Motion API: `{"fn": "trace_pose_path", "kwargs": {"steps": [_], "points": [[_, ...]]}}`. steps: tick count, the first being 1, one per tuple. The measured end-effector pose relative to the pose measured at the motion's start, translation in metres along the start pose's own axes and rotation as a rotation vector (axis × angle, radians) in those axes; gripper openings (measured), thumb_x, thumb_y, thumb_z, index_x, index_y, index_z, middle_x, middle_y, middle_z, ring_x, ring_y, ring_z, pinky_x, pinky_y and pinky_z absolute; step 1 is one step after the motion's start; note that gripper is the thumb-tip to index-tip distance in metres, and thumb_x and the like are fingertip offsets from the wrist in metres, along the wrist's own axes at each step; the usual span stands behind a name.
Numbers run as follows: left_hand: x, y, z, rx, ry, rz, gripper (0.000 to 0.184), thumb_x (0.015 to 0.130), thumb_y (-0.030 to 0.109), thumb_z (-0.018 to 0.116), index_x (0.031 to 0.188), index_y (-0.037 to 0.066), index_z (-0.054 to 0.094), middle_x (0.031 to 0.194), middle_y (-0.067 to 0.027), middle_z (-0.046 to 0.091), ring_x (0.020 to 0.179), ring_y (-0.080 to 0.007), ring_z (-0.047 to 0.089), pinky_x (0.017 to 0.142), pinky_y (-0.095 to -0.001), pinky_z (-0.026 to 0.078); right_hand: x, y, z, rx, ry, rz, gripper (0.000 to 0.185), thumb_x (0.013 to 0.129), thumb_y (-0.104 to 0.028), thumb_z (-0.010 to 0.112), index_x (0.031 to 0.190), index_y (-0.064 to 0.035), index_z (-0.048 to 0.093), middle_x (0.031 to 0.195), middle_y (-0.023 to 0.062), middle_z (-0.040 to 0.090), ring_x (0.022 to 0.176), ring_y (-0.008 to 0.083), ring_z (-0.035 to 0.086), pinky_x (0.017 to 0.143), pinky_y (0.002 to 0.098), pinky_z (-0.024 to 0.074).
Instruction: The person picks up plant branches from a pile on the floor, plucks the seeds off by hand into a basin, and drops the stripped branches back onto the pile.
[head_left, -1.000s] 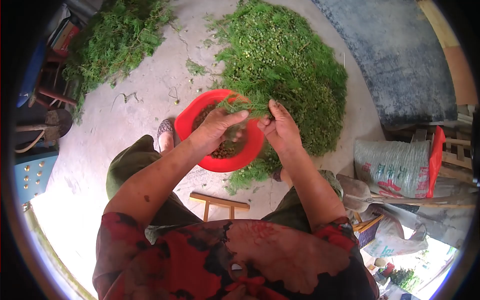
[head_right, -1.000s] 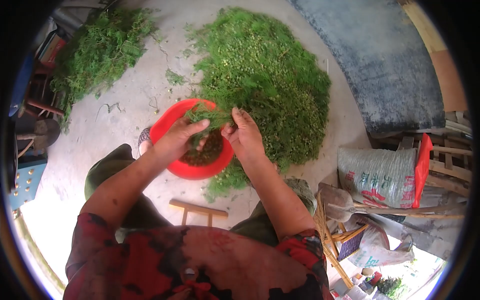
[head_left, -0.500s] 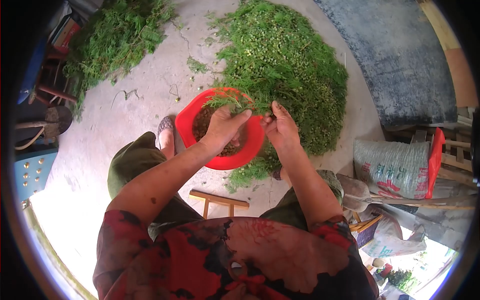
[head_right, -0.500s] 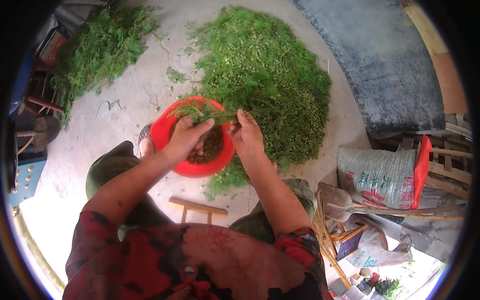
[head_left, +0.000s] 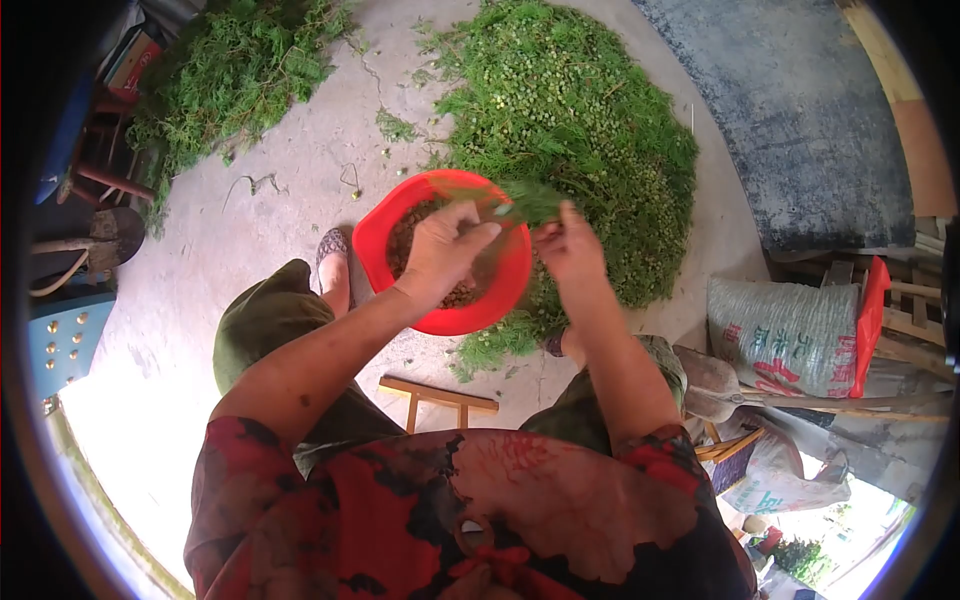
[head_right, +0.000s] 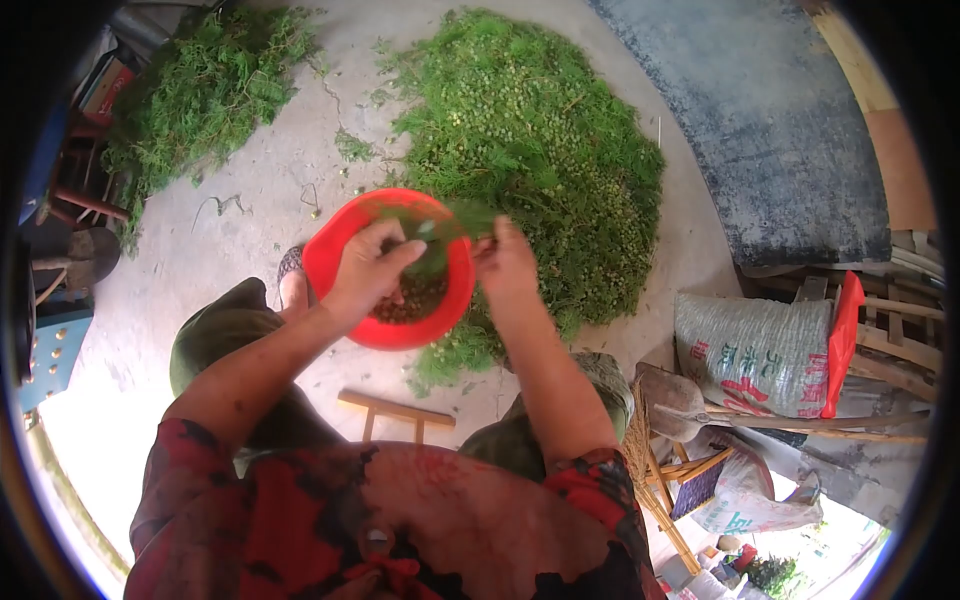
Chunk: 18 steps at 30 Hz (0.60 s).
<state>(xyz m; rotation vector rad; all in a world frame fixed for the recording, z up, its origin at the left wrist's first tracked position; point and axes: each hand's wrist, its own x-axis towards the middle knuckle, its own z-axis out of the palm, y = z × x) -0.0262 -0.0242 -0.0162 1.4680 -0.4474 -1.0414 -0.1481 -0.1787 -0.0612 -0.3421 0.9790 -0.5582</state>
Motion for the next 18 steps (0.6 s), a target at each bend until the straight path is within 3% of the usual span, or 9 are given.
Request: {"fn": "trace_pose_path", "kwargs": {"steps": [1, 4, 7, 10, 13, 16, 18], "points": [[0.002, -0.003, -0.006, -0.017, 0.004, 0.032, 0.015, 0.085, 0.017, 0.064, 0.091, 0.005, 0.059, 0.055, -0.0007, 0.051, 0.039, -0.0086, 0.049, 0.034, -0.0237, 0.042, 0.013, -0.015, -0.019, 0.028, -0.006, -0.034, 0.012, 0.094, -0.020, 0.052, 0.088, -0.0095, 0.051, 0.072, 0.0029, 0.053, 0.058, 0.0142, 0.047, 0.056, 0.0297, 0.0419], [0.014, -0.010, -0.036, 0.240, -0.097, -0.062, 0.018, 0.083, 0.021, 0.065, 0.094, 0.006, 0.061, 0.068, -0.0059, 0.058, 0.053, -0.0157, 0.058, 0.048, -0.0290, 0.050, 0.009, -0.028, -0.014, 0.063, -0.052, -0.026, 0.015, 0.096, -0.022, 0.050, 0.088, -0.0098, 0.051, 0.069, 0.0027, 0.051, 0.057, 0.0146, 0.045, 0.058, 0.0317, 0.0402], [0.021, -0.032, -0.048, 0.525, -0.089, 0.217, 0.031, 0.080, 0.025, 0.067, 0.103, 0.006, 0.061, 0.086, -0.0115, 0.062, 0.079, -0.0243, 0.063, 0.075, -0.0352, 0.051, 0.001, -0.026, -0.007, 0.036, -0.114, 0.013, 0.015, 0.095, -0.022, 0.051, 0.087, -0.0105, 0.050, 0.066, 0.0024, 0.050, 0.057, 0.0144, 0.045, 0.058, 0.0317, 0.0392], [0.020, -0.014, -0.036, 0.461, 0.026, 0.355, 0.039, 0.078, 0.027, 0.067, 0.110, 0.005, 0.059, 0.100, -0.0130, 0.062, 0.098, -0.0289, 0.059, 0.091, -0.0372, 0.043, -0.007, -0.028, 0.000, -0.004, -0.175, 0.062, 0.014, 0.095, -0.022, 0.051, 0.087, -0.0111, 0.050, 0.067, 0.0022, 0.051, 0.056, 0.0141, 0.045, 0.058, 0.0316, 0.0394], [0.020, 0.003, -0.032, 0.527, -0.061, 0.409, 0.047, 0.080, 0.022, 0.070, 0.120, 0.005, 0.053, 0.111, -0.0069, 0.060, 0.104, -0.0158, 0.056, 0.088, -0.0288, 0.045, -0.014, -0.025, 0.005, -0.011, -0.254, 0.109, 0.014, 0.095, -0.022, 0.051, 0.088, -0.0108, 0.051, 0.068, 0.0018, 0.052, 0.055, 0.0137, 0.046, 0.057, 0.0313, 0.0401], [0.017, -0.006, -0.018, 0.240, -0.223, 0.299, 0.034, 0.080, 0.026, 0.067, 0.104, 0.003, 0.059, 0.093, -0.0125, 0.063, 0.086, -0.0187, 0.060, 0.079, -0.0322, 0.047, -0.027, -0.018, 0.015, -0.007, -0.220, 0.158, 0.013, 0.096, -0.022, 0.050, 0.090, -0.0102, 0.051, 0.069, 0.0018, 0.053, 0.054, 0.0131, 0.046, 0.055, 0.0307, 0.0405], [0.018, -0.005, -0.018, 0.344, -0.324, 0.215, 0.028, 0.082, 0.026, 0.065, 0.096, 0.002, 0.059, 0.083, -0.0120, 0.061, 0.077, -0.0152, 0.058, 0.072, -0.0320, 0.046, -0.028, -0.017, 0.017, -0.004, -0.206, 0.168, 0.013, 0.096, -0.022, 0.050, 0.090, -0.0099, 0.051, 0.069, 0.0018, 0.053, 0.054, 0.0129, 0.046, 0.055, 0.0302, 0.0405]]}}
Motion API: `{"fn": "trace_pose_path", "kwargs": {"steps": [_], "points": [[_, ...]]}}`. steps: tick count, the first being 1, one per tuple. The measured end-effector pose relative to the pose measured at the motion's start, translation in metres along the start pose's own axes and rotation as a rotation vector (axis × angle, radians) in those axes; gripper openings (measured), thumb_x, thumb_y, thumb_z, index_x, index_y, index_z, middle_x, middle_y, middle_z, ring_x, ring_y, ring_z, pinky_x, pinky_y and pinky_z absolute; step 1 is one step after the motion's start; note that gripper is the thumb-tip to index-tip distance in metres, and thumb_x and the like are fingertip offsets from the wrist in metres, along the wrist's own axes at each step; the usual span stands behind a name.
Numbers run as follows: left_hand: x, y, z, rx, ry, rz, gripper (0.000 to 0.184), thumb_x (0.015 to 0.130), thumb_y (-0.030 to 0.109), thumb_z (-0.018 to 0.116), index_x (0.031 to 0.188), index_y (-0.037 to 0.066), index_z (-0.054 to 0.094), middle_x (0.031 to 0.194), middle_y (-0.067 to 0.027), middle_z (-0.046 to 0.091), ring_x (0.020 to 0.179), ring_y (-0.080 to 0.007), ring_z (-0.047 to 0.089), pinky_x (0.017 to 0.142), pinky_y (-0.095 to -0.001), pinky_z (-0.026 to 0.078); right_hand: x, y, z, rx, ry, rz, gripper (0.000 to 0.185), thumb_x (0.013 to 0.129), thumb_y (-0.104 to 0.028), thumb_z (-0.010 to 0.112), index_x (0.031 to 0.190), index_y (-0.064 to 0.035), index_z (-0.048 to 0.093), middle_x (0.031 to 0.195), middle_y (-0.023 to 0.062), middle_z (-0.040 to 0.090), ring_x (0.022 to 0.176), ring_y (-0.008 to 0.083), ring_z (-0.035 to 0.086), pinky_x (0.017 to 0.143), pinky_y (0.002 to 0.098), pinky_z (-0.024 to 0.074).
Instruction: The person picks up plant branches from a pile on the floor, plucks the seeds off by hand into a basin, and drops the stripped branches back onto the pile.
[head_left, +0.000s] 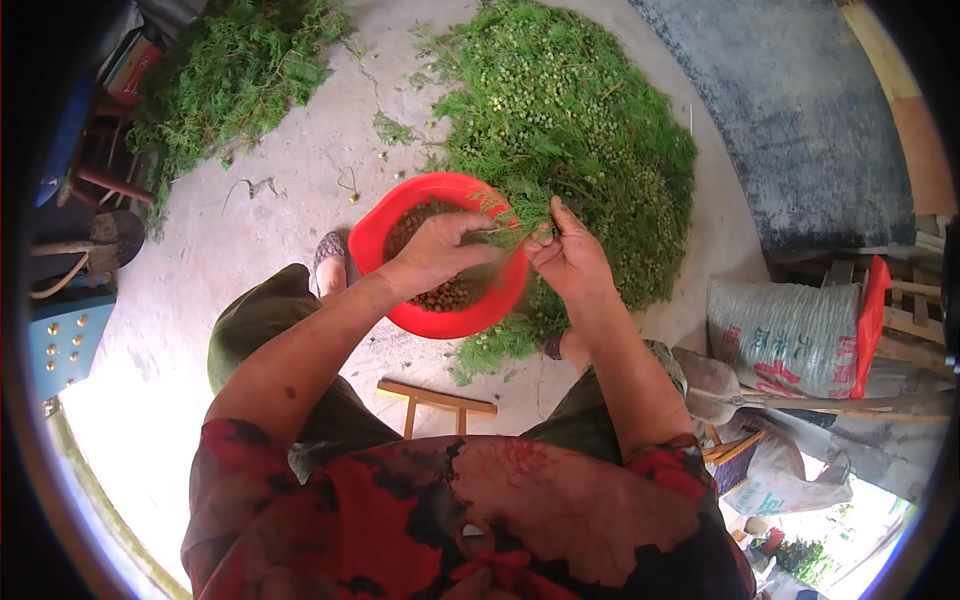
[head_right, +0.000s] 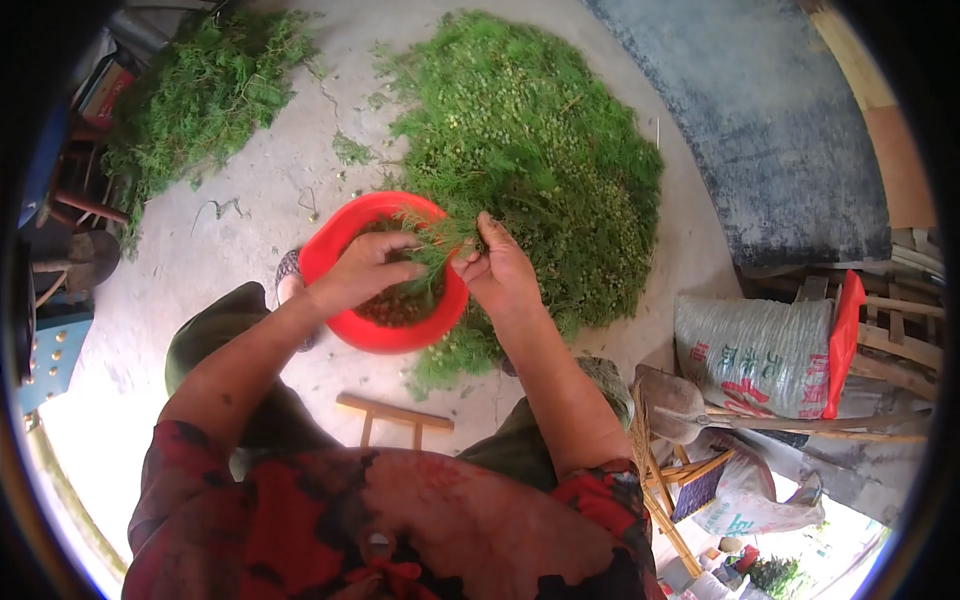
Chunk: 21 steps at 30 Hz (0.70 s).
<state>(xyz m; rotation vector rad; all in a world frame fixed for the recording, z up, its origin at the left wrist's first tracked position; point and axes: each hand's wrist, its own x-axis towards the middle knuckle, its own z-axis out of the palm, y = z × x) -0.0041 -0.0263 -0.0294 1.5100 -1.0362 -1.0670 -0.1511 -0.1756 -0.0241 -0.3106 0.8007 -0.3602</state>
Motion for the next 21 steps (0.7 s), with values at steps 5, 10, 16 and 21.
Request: {"fn": "trace_pose_path", "kwargs": {"steps": [5, 10, 16, 21], "points": [[-0.002, 0.022, 0.009, 0.115, 0.004, -0.087, 0.029, 0.087, 0.027, 0.057, 0.081, -0.001, 0.056, 0.065, -0.0102, 0.052, 0.063, -0.0172, 0.055, 0.062, -0.0331, 0.045, 0.002, -0.005, -0.008, -0.053, 0.007, -0.140, 0.013, 0.095, -0.022, 0.052, 0.088, -0.0101, 0.052, 0.068, 0.0012, 0.051, 0.055, 0.0127, 0.045, 0.055, 0.0301, 0.0399], [-0.003, 0.027, 0.002, 0.228, -0.157, -0.258, 0.029, 0.087, 0.029, 0.056, 0.084, 0.000, 0.058, 0.072, -0.0154, 0.059, 0.071, -0.0295, 0.060, 0.068, -0.0388, 0.046, 0.009, -0.009, -0.019, -0.064, 0.100, -0.183, 0.014, 0.094, -0.022, 0.054, 0.086, -0.0108, 0.052, 0.065, 0.0009, 0.049, 0.055, 0.0134, 0.044, 0.054, 0.0312, 0.0379], [-0.009, -0.021, -0.015, 0.551, 0.019, 0.080, 0.031, 0.084, 0.028, 0.060, 0.103, 0.004, 0.058, 0.100, -0.0184, 0.061, 0.094, -0.0325, 0.059, 0.085, -0.0389, 0.045, 0.002, -0.030, -0.008, -0.102, 0.056, -0.213, 0.008, 0.092, -0.020, 0.058, 0.089, -0.0127, 0.056, 0.076, 0.0005, 0.058, 0.061, 0.0131, 0.053, 0.060, 0.0317, 0.0446], [-0.004, 0.024, -0.019, -0.069, -0.064, -0.170, 0.053, 0.085, 0.033, 0.064, 0.126, 0.003, 0.049, 0.121, -0.0131, 0.055, 0.114, -0.0203, 0.051, 0.098, -0.0333, 0.039, -0.009, -0.001, 0.010, -0.207, -0.089, -0.122, 0.007, 0.091, -0.017, 0.058, 0.093, -0.0099, 0.057, 0.091, 0.0034, 0.063, 0.083, 0.0148, 0.061, 0.070, 0.0290, 0.0507]]}}
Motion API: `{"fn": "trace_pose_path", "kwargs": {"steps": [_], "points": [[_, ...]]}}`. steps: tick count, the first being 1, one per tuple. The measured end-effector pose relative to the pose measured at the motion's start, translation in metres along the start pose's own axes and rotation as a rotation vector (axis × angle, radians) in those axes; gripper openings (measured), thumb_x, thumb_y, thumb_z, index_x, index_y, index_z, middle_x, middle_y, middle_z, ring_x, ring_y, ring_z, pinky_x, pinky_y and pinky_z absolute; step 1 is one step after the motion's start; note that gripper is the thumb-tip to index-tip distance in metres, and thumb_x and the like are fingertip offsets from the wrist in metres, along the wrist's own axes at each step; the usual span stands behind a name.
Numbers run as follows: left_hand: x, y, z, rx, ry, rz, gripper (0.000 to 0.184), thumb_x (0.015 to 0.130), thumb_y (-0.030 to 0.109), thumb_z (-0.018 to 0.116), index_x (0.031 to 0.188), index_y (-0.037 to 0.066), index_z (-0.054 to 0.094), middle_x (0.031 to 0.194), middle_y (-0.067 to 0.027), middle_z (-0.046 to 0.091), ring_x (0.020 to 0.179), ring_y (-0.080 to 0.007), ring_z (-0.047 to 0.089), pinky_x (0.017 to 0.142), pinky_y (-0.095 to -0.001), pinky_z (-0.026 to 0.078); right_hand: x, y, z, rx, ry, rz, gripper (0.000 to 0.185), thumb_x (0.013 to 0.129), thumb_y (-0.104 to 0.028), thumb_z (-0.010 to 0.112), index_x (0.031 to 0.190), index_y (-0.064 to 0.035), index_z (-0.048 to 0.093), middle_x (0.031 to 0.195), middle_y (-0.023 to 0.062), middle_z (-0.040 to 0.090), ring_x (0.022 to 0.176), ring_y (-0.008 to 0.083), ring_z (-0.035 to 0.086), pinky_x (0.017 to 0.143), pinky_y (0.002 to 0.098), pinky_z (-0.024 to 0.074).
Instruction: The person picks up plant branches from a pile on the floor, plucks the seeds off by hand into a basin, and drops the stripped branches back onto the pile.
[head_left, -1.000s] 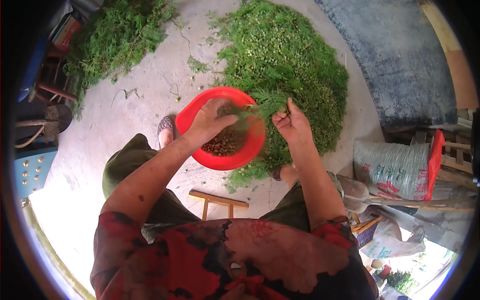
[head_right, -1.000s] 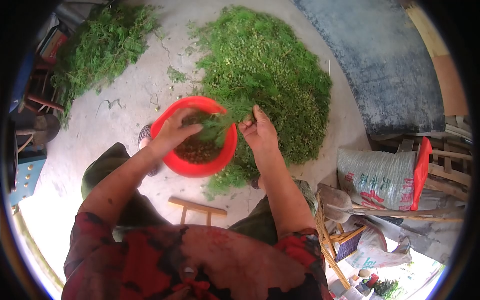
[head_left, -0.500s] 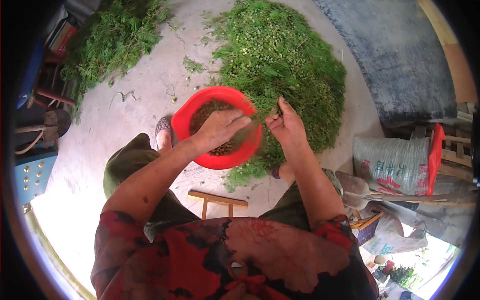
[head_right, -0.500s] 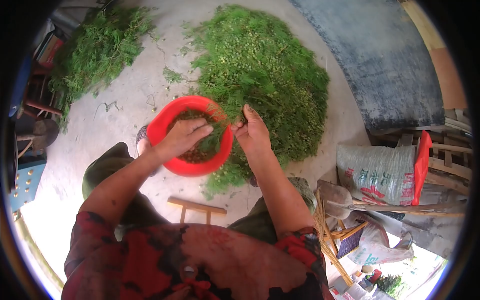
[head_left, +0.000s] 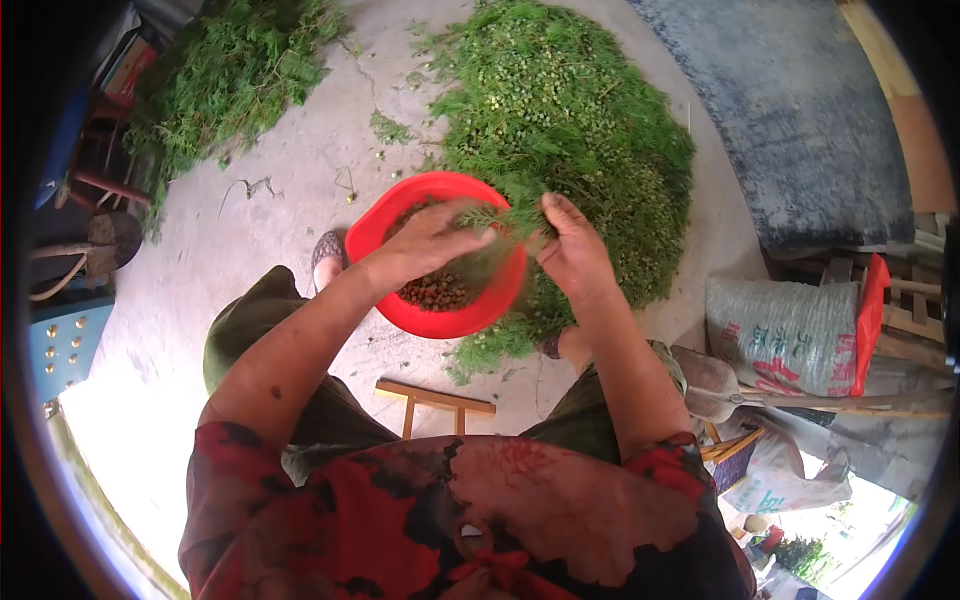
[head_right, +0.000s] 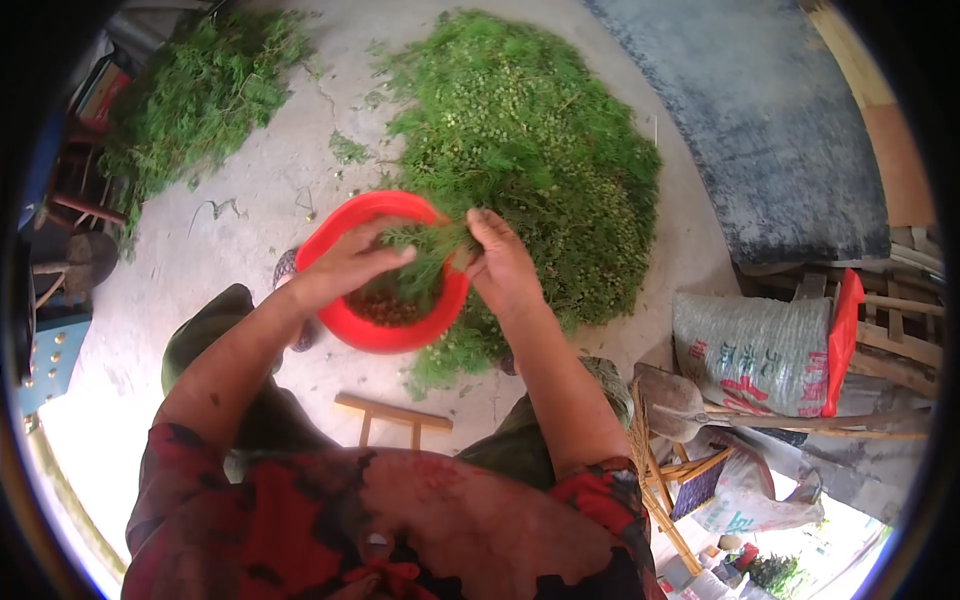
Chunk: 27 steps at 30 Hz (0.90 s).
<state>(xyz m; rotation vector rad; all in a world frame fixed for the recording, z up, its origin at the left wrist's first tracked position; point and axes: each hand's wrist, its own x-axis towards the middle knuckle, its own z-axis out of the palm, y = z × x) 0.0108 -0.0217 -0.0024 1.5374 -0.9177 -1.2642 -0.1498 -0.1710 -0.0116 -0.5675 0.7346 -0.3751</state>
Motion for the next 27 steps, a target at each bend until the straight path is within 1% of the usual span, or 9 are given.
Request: {"fn": "trace_pose_path", "kwargs": {"steps": [2, 6, 9, 12, 15, 18, 21, 24, 27], "points": [[-0.010, 0.021, 0.014, -0.011, 0.030, -0.021, 0.052, 0.084, 0.032, 0.065, 0.125, 0.002, 0.051, 0.117, -0.0122, 0.058, 0.110, -0.0168, 0.053, 0.095, -0.0321, 0.041, -0.007, 0.010, 0.016, -0.033, -0.011, 0.023, 0.007, 0.092, -0.017, 0.058, 0.092, -0.0096, 0.057, 0.091, 0.0024, 0.062, 0.082, 0.0135, 0.061, 0.068, 0.0279, 0.0504], [-0.003, 0.007, 0.016, -0.056, 0.035, 0.063, 0.042, 0.084, 0.029, 0.065, 0.116, 0.002, 0.058, 0.104, -0.0081, 0.064, 0.098, -0.0152, 0.058, 0.089, -0.0312, 0.044, 0.000, 0.020, 0.002, -0.101, -0.121, -0.004, 0.007, 0.092, -0.017, 0.057, 0.092, -0.0105, 0.058, 0.085, 0.0001, 0.063, 0.073, 0.0108, 0.060, 0.064, 0.0258, 0.0495], [-0.003, 0.002, 0.020, 0.000, 0.069, 0.107, 0.036, 0.085, 0.027, 0.064, 0.112, 0.004, 0.060, 0.101, -0.0070, 0.065, 0.093, -0.0138, 0.059, 0.085, -0.0312, 0.046, -0.006, 0.021, 0.011, -0.078, -0.005, -0.003, 0.008, 0.092, -0.018, 0.058, 0.089, -0.0103, 0.058, 0.082, 0.0002, 0.063, 0.070, 0.0110, 0.059, 0.062, 0.0256, 0.0492], [0.000, -0.004, 0.027, 0.074, 0.107, 0.209, 0.033, 0.085, 0.026, 0.063, 0.110, 0.005, 0.061, 0.099, -0.0088, 0.066, 0.091, -0.0177, 0.062, 0.081, -0.0334, 0.047, -0.004, 0.027, 0.002, -0.023, 0.000, -0.020, 0.009, 0.092, -0.018, 0.057, 0.091, -0.0091, 0.058, 0.082, 0.0010, 0.063, 0.070, 0.0118, 0.060, 0.062, 0.0267, 0.0498], [0.002, -0.009, 0.025, 0.304, 0.052, 0.066, 0.033, 0.083, 0.028, 0.063, 0.107, 0.005, 0.061, 0.098, -0.0097, 0.066, 0.090, -0.0247, 0.063, 0.081, -0.0374, 0.047, 0.007, 0.018, -0.013, 0.027, 0.075, -0.073, 0.011, 0.092, -0.019, 0.058, 0.093, -0.0078, 0.057, 0.083, 0.0026, 0.063, 0.073, 0.0132, 0.060, 0.065, 0.0284, 0.0508], [0.007, -0.009, 0.009, 0.635, -0.203, -0.135, 0.046, 0.079, 0.033, 0.065, 0.114, 0.004, 0.056, 0.113, -0.0154, 0.061, 0.100, -0.0337, 0.059, 0.087, -0.0418, 0.044, 0.004, 0.008, -0.010, -0.031, 0.171, -0.010, 0.012, 0.091, -0.018, 0.059, 0.096, -0.0074, 0.057, 0.084, 0.0031, 0.062, 0.075, 0.0139, 0.060, 0.066, 0.0299, 0.0509], [-0.003, -0.028, -0.002, 0.837, -0.070, 0.110, 0.066, 0.074, 0.036, 0.070, 0.126, 0.003, 0.046, 0.125, -0.0186, 0.051, 0.110, -0.0356, 0.052, 0.095, -0.0413, 0.040, 0.001, 0.010, -0.005, -0.197, 0.075, -0.060, 0.010, 0.090, -0.016, 0.060, 0.094, -0.0068, 0.058, 0.085, 0.0028, 0.061, 0.076, 0.0124, 0.059, 0.068, 0.0286, 0.0506], [-0.001, -0.008, 0.002, 0.216, -0.055, -0.009, 0.082, 0.072, 0.032, 0.075, 0.137, 0.005, 0.033, 0.133, -0.0201, 0.043, 0.117, -0.0288, 0.049, 0.096, -0.0360, 0.040, -0.005, 0.013, 0.006, -0.298, -0.012, -0.004, 0.008, 0.089, -0.015, 0.060, 0.088, -0.0068, 0.059, 0.081, 0.0004, 0.060, 0.074, 0.0093, 0.057, 0.066, 0.0257, 0.0485], [-0.002, 0.001, 0.009, 0.117, 0.018, 0.088, 0.074, 0.073, 0.031, 0.074, 0.133, 0.004, 0.039, 0.127, -0.0175, 0.049, 0.116, -0.0256, 0.050, 0.097, -0.0347, 0.039, -0.006, 0.023, 0.009, -0.530, -0.156, -0.043, 0.010, 0.089, -0.015, 0.060, 0.083, -0.0066, 0.060, 0.075, -0.0022, 0.057, 0.068, 0.0064, 0.054, 0.060, 0.0228, 0.0443]]}}
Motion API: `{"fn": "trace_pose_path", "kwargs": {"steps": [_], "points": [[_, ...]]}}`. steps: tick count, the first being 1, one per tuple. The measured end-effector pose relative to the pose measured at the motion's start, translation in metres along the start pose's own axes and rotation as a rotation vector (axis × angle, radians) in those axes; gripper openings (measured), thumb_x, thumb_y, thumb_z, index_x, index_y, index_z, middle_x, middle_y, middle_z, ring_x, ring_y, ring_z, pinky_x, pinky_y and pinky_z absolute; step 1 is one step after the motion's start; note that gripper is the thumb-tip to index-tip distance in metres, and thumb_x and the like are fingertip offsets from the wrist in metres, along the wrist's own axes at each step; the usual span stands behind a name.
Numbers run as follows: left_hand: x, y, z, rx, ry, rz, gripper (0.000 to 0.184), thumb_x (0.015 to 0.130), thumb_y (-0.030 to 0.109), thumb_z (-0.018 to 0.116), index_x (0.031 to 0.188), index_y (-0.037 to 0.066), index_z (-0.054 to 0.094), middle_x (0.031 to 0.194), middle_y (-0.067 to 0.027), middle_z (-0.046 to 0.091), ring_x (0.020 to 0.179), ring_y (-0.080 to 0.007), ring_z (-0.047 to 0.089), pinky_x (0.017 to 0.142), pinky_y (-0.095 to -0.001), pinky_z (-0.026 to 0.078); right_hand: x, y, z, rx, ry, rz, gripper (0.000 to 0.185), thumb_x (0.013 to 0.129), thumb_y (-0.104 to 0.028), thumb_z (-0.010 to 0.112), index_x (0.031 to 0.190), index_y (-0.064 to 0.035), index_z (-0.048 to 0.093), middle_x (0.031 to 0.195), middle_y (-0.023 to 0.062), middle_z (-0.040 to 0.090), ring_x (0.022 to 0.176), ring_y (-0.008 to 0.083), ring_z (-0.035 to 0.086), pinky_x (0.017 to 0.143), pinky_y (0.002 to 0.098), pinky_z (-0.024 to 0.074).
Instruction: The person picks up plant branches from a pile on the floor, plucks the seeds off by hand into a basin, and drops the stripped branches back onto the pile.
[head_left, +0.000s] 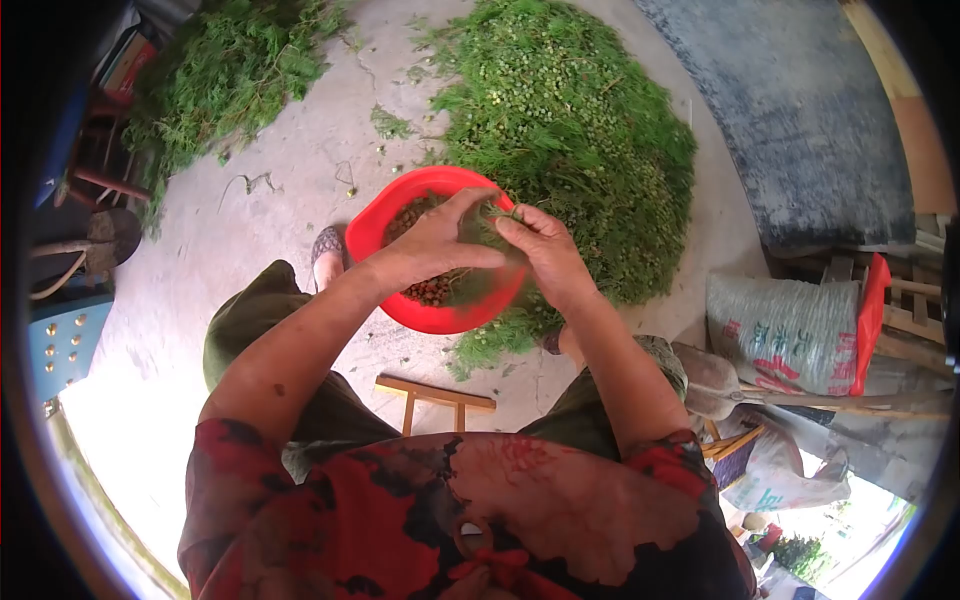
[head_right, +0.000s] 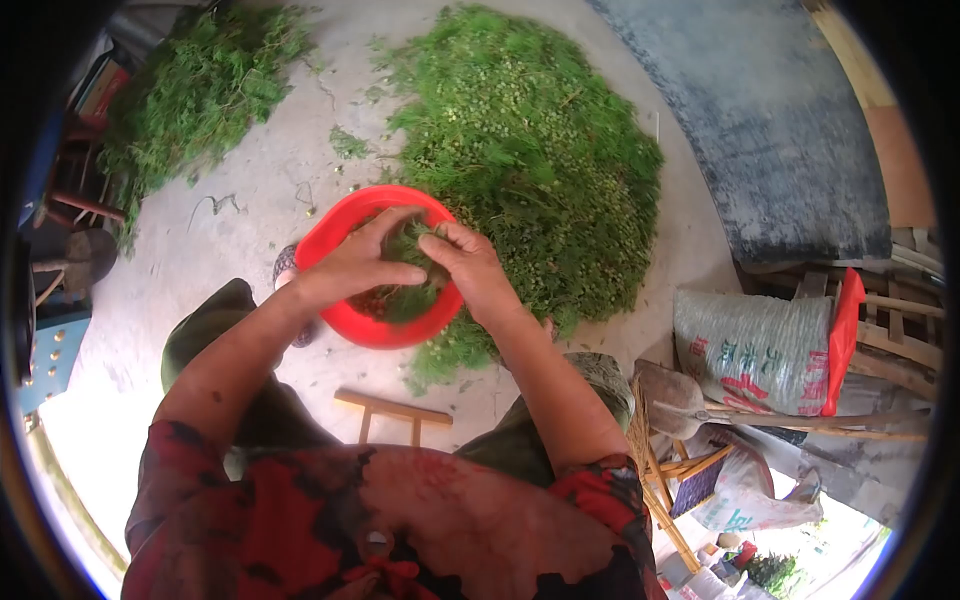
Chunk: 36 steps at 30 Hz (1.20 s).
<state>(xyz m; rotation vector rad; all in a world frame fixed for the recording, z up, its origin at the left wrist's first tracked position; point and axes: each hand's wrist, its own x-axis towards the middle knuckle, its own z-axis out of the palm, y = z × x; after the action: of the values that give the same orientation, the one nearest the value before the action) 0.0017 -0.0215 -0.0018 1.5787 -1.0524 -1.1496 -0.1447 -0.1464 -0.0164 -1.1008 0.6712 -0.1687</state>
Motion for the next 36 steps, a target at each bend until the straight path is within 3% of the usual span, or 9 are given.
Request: {"fn": "trace_pose_path", "kwargs": {"steps": [9, 15, 18, 21, 27, 30, 31, 34, 36], "points": [[0.003, -0.015, 0.012, 0.087, 0.089, 0.144, 0.029, 0.082, 0.024, 0.068, 0.099, 0.001, 0.061, 0.081, -0.0046, 0.063, 0.073, -0.0077, 0.058, 0.068, -0.0255, 0.047, -0.002, 0.007, 0.001, -0.295, 0.056, -0.086, 0.012, 0.088, -0.017, 0.062, 0.084, -0.0059, 0.061, 0.068, -0.0032, 0.055, 0.057, 0.0044, 0.048, 0.052, 0.0199, 0.0397], [0.009, -0.021, 0.016, -0.245, 0.046, -0.045, 0.020, 0.086, 0.025, 0.065, 0.089, 0.006, 0.061, 0.073, -0.0012, 0.060, 0.068, -0.0051, 0.055, 0.063, -0.0226, 0.045, -0.003, -0.002, -0.007, 0.295, 0.203, 0.077, 0.014, 0.088, -0.019, 0.062, 0.091, -0.0053, 0.060, 0.072, 0.0003, 0.058, 0.055, 0.0080, 0.049, 0.050, 0.0216, 0.0397], [0.006, -0.004, -0.003, -0.405, -0.147, -0.368, 0.017, 0.087, 0.024, 0.063, 0.088, 0.007, 0.059, 0.076, -0.0006, 0.059, 0.065, -0.0053, 0.054, 0.061, -0.0212, 0.045, 0.006, -0.001, -0.036, 0.463, 0.327, 0.114, 0.014, 0.090, -0.019, 0.061, 0.089, -0.0072, 0.055, 0.074, 0.0026, 0.056, 0.056, 0.0112, 0.047, 0.051, 0.0277, 0.0410], [0.002, 0.003, -0.010, -0.256, -0.072, -0.412, 0.022, 0.086, 0.024, 0.063, 0.099, 0.006, 0.058, 0.080, -0.0033, 0.061, 0.071, -0.0107, 0.059, 0.066, -0.0236, 0.047, 0.013, 0.002, -0.064, 0.569, 0.375, 0.115, 0.014, 0.090, -0.020, 0.060, 0.089, -0.0088, 0.052, 0.072, 0.0018, 0.051, 0.057, 0.0129, 0.045, 0.054, 0.0312, 0.0409], [0.004, -0.043, -0.013, 0.647, 0.256, 0.283, 0.048, 0.081, 0.033, 0.065, 0.116, 0.003, 0.052, 0.102, -0.0204, 0.063, 0.097, -0.0314, 0.061, 0.086, -0.0371, 0.047, 0.011, -0.012, -0.065, 0.465, 0.406, 0.021, 0.015, 0.089, -0.021, 0.062, 0.087, -0.0091, 0.052, 0.074, 0.0007, 0.053, 0.058, 0.0112, 0.046, 0.054, 0.0284, 0.0401], [-0.001, 0.017, -0.005, 0.128, -0.022, -0.162, 0.063, 0.077, 0.043, 0.067, 0.120, 0.001, 0.049, 0.112, -0.0234, 0.059, 0.101, -0.0335, 0.060, 0.088, -0.0378, 0.045, 0.004, -0.008, -0.042, 0.398, 0.310, 0.059, 0.011, 0.088, -0.021, 0.063, 0.089, -0.0124, 0.056, 0.077, 0.0001, 0.056, 0.056, 0.0109, 0.046, 0.054, 0.0289, 0.0411], [0.002, 0.008, 0.005, 0.264, 0.047, 0.061, 0.071, 0.075, 0.048, 0.067, 0.123, -0.002, 0.047, 0.108, -0.0232, 0.059, 0.101, -0.0323, 0.060, 0.087, -0.0388, 0.045, 0.001, -0.005, -0.038, 0.389, 0.271, 0.066, 0.012, 0.088, -0.021, 0.063, 0.091, -0.0113, 0.056, 0.078, 0.0004, 0.057, 0.057, 0.0107, 0.048, 0.054, 0.0276, 0.0416], [-0.003, 0.009, 0.012, 0.285, -0.208, -0.069, 0.046, 0.087, 0.037, 0.055, 0.103, -0.006, 0.056, 0.083, -0.0220, 0.061, 0.070, -0.0305, 0.064, 0.070, -0.0420, 0.049, -0.005, -0.001, -0.023, 0.288, 0.180, 0.086, 0.018, 0.089, -0.020, 0.061, 0.102, -0.0074, 0.058, 0.081, 0.0016, 0.058, 0.060, 0.0102, 0.052, 0.056, 0.0249, 0.0435], [-0.003, -0.026, 0.023, 0.255, -0.071, -0.043, 0.047, 0.090, 0.042, 0.053, 0.098, -0.004, 0.059, 0.074, -0.0165, 0.061, 0.058, -0.0245, 0.062, 0.058, -0.0362, 0.051, -0.011, -0.014, -0.025, 0.068, 0.231, 0.033, 0.026, 0.090, -0.019, 0.059, 0.112, -0.0046, 0.057, 0.086, 0.0032, 0.060, 0.064, 0.0102, 0.055, 0.058, 0.0246, 0.0448]]}}
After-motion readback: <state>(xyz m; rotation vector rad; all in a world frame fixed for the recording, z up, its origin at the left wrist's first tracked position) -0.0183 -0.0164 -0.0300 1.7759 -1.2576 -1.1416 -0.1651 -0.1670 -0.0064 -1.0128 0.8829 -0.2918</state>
